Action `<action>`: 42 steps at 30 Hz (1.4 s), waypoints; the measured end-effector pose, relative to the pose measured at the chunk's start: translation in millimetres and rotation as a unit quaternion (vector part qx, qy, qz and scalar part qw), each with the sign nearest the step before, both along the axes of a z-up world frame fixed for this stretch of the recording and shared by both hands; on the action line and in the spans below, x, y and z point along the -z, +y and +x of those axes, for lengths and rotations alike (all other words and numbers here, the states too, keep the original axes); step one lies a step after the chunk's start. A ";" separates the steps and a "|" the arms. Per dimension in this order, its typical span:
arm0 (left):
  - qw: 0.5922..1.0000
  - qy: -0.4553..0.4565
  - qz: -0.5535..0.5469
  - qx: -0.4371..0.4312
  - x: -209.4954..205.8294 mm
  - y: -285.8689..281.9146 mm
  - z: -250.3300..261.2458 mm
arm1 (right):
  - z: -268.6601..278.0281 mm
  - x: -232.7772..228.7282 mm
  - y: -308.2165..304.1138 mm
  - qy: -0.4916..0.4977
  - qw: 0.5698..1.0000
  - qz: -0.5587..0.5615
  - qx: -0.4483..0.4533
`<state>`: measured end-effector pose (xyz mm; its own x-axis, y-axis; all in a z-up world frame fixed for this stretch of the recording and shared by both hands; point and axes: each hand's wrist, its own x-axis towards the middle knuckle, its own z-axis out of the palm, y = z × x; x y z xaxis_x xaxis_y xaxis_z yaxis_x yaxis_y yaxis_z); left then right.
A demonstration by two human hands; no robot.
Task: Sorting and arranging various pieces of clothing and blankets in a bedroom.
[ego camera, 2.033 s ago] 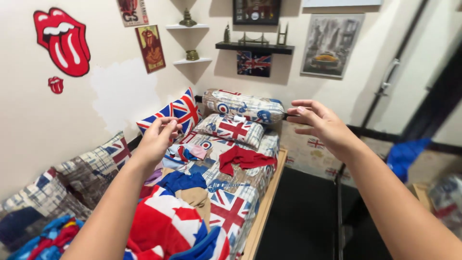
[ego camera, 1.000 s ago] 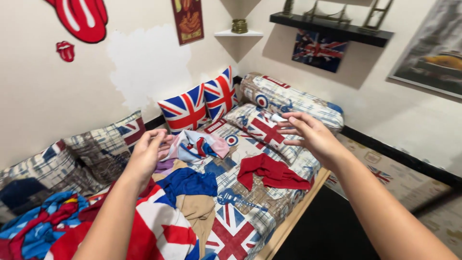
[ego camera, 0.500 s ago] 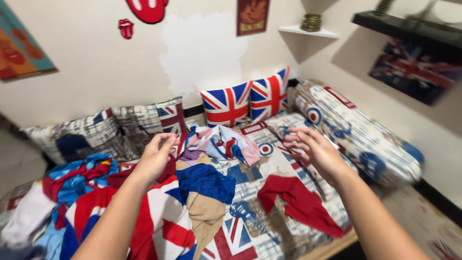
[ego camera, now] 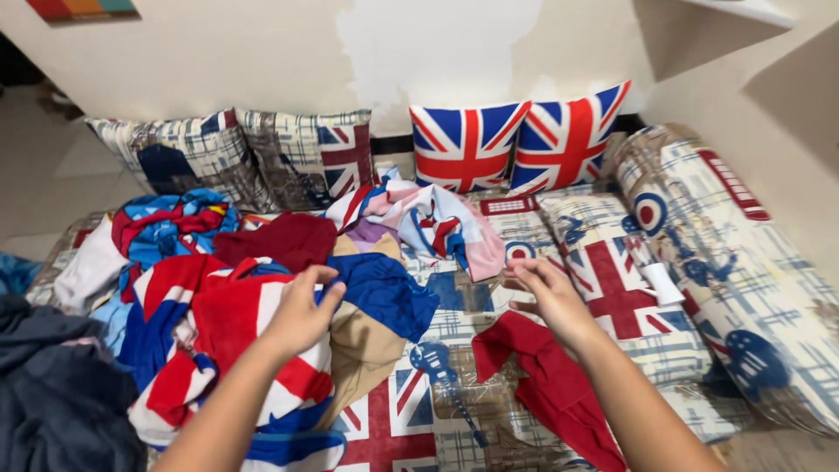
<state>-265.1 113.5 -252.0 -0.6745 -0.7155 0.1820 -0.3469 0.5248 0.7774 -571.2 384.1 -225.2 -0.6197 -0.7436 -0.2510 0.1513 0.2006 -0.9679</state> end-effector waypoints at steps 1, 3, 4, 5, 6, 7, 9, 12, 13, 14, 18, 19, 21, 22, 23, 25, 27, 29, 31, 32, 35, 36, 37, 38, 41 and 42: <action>0.998 -0.047 -0.044 -0.010 0.4 5.9 1.4 | -0.1 15.0 -4.1 -0.003 1.000 0.003 -0.011; 0.995 -0.082 -0.052 -0.018 9.7 16.1 4.3 | 7.3 34.7 -9.7 -0.015 1.000 0.013 -0.014; 0.992 -0.111 -0.060 -0.024 14.7 21.6 5.3 | 11.4 45.1 -11.1 -0.021 0.999 0.021 -0.017; 0.992 -0.114 -0.057 -0.020 29.9 21.6 7.8 | 14.9 57.2 -11.9 -0.024 0.999 0.024 -0.013; 0.991 -0.105 -0.079 -0.016 45.4 21.6 10.4 | 18.5 69.7 -12.7 -0.030 0.999 0.037 -0.013; 0.990 -0.096 -0.100 -0.015 61.3 22.8 12.6 | 20.3 81.8 -13.9 -0.035 0.998 0.050 -0.016; 0.991 -0.112 -0.069 -0.014 78.6 25.3 7.3 | 25.3 89.8 -14.7 -0.045 0.997 0.066 -0.017; 0.991 -0.128 -0.049 0.002 110.2 23.8 -4.9 | 27.8 108.4 -23.6 -0.072 0.994 0.082 -0.008; 0.990 -0.127 -0.054 0.020 123.5 25.2 -11.1 | 27.3 116.0 -24.1 -0.089 0.992 0.089 0.006; 0.990 -0.129 -0.051 0.020 131.9 25.0 -20.0 | 25.7 124.4 -25.8 -0.091 0.992 0.091 0.006; 0.979 -0.168 -0.112 0.037 177.6 27.2 -53.9 | 21.9 153.0 -27.3 -0.112 0.988 0.095 0.044; 0.972 -0.201 -0.110 0.046 190.8 26.3 -63.2 | 20.5 158.2 -28.6 -0.110 0.988 0.094 0.051; 0.962 -0.245 -0.102 0.061 200.8 28.7 -78.5 | 20.0 168.4 -31.3 -0.107 0.988 0.096 0.052; 0.949 -0.289 -0.096 0.076 205.1 29.9 -85.7 | 20.0 173.1 -32.6 -0.104 0.989 0.096 0.054; 0.950 -0.289 -0.094 0.077 222.0 29.0 -88.6 | 21.4 178.1 -32.1 -0.104 0.988 0.098 0.054; 0.953 -0.249 -0.130 0.114 253.9 26.7 -96.0 | 23.1 186.3 -31.0 -0.091 0.990 0.092 0.053; 0.952 -0.246 -0.136 0.123 270.0 23.5 -103.7 | 21.8 201.5 -27.5 -0.087 0.991 0.091 0.055; 0.951 -0.242 -0.142 0.133 285.7 20.9 -112.0 | 20.9 208.0 -23.0 -0.082 0.991 0.090 0.058; 0.931 -0.284 -0.173 0.150 299.2 17.3 -118.1 | 22.0 205.7 -20.2 -0.077 0.991 0.088 0.064; 0.932 -0.281 -0.173 0.153 308.8 17.3 -120.3 | 21.6 204.4 -17.1 -0.075 0.991 0.089 0.067; 0.909 -0.305 -0.247 0.141 325.8 15.1 -125.1 | 19.3 202.2 -9.4 -0.058 0.991 0.092 0.075; 0.901 -0.332 -0.242 0.138 326.9 15.3 -126.9 | 16.6 203.8 -6.0 -0.056 0.991 0.093 0.079; 0.892 -0.360 -0.239 0.135 325.9 14.2 -127.1 | 15.1 204.5 -3.7 -0.055 0.991 0.093 0.082; 0.891 -0.360 -0.242 0.136 331.5 13.8 -127.9 | 13.2 209.2 0.4 -0.055 0.991 0.090 0.084; 0.936 -0.269 -0.204 0.101 331.8 13.3 -127.0 | 11.5 212.3 11.2 -0.058 0.991 0.075 0.093; 0.954 -0.225 -0.180 0.079 324.2 14.7 -125.5 | 12.8 208.1 14.4 -0.062 0.990 0.076 0.100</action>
<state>-390.7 128.2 -576.2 -0.8362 -0.5448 0.0631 -0.4980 0.8024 0.3287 -558.4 398.5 -433.4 -0.7078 -0.5572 -0.4342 0.3189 0.2964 -0.9003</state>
